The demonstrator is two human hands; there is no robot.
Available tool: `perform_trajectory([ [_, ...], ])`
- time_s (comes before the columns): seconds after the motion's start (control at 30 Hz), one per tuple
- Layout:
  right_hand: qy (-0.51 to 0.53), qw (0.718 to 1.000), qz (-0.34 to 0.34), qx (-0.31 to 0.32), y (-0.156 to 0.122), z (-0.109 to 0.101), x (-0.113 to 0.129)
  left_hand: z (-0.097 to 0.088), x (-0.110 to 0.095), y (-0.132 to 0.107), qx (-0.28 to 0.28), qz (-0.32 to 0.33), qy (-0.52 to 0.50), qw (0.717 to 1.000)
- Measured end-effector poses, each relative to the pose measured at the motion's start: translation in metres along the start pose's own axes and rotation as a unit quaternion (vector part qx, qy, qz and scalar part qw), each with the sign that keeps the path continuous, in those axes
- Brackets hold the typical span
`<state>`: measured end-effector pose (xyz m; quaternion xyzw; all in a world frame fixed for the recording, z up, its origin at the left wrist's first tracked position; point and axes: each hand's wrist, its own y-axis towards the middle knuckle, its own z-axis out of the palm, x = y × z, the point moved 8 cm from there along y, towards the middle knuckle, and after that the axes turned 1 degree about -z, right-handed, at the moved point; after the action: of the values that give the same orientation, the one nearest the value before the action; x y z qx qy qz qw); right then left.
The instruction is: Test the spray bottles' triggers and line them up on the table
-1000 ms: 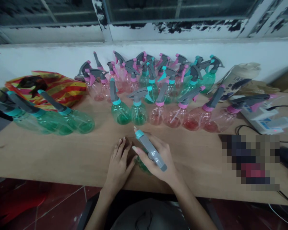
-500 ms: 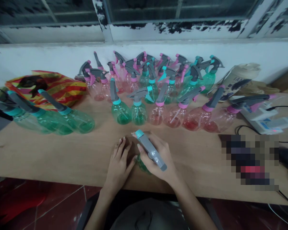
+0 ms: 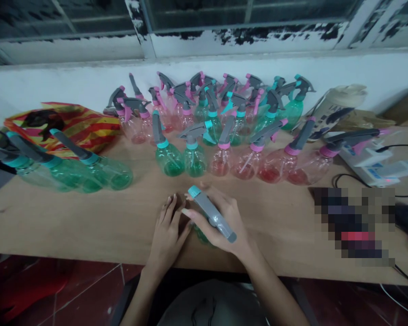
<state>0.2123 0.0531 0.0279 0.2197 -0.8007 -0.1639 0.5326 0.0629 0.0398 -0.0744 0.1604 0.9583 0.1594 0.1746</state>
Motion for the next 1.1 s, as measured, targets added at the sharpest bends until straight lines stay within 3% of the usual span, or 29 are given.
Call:
perform_trajectory([
  [0.63, -0.045, 0.991, 0.105, 0.069, -0.017, -0.013, -0.016, 0.002, 0.002, 0.0, 0.016, -0.014, -0.027, 0.999],
  [0.9, -0.205, 0.969, 0.128, 0.05, -0.059, -0.032, -0.026, 0.0, 0.001, -0.005, 0.021, -0.022, -0.05, 0.998],
  [1.1, -0.304, 0.951, 0.062, 0.002, -0.08, -0.038, -0.018, -0.01, 0.009, -0.013, 0.05, -0.016, -0.108, 0.993],
])
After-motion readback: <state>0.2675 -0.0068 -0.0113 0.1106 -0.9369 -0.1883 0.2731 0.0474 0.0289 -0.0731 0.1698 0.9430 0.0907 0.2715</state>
